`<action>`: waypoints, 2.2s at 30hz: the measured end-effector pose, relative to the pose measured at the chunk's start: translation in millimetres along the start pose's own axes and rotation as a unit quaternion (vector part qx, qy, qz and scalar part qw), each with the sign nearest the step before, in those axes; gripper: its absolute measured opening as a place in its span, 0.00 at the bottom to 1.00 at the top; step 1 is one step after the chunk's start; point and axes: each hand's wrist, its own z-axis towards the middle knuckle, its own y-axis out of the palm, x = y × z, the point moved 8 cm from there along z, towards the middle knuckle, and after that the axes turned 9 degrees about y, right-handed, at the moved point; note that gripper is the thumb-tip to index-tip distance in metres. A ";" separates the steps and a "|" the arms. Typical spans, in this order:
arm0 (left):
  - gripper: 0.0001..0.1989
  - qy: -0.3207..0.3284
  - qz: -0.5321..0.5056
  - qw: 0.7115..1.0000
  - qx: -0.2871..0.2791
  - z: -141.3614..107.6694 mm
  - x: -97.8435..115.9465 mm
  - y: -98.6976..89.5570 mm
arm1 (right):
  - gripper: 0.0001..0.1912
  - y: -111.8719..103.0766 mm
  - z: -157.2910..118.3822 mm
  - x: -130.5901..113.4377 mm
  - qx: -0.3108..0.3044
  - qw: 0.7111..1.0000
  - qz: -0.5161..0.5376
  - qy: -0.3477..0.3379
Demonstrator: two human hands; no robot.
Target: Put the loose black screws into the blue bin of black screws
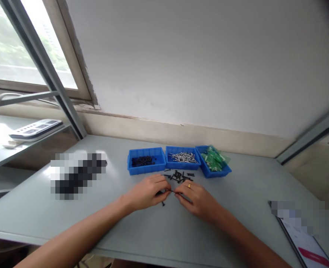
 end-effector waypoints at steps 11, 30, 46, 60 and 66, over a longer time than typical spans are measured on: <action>0.07 -0.016 -0.033 0.999 -0.013 -0.3 0.5 4.6 | 0.06 -9.3 2.4 -4.4 0.054 0.997 0.057 0.003; 0.07 -0.048 -0.008 0.996 -0.071 -5.9 -6.0 -3.3 | 0.07 8.7 4.3 8.1 0.014 0.997 0.072 0.026; 0.08 -0.032 -0.049 0.997 -0.052 -2.5 -5.2 2.4 | 0.06 4.5 -2.2 3.4 0.027 0.998 0.059 0.012; 0.06 -0.034 -0.071 0.997 -0.009 -1.5 -7.9 -3.0 | 0.05 6.6 -2.0 9.6 0.029 0.999 0.027 0.008; 0.06 -0.017 -0.078 0.996 -0.027 -2.0 -3.2 2.5 | 0.06 27.7 -1.6 13.0 -0.032 0.999 -0.002 0.031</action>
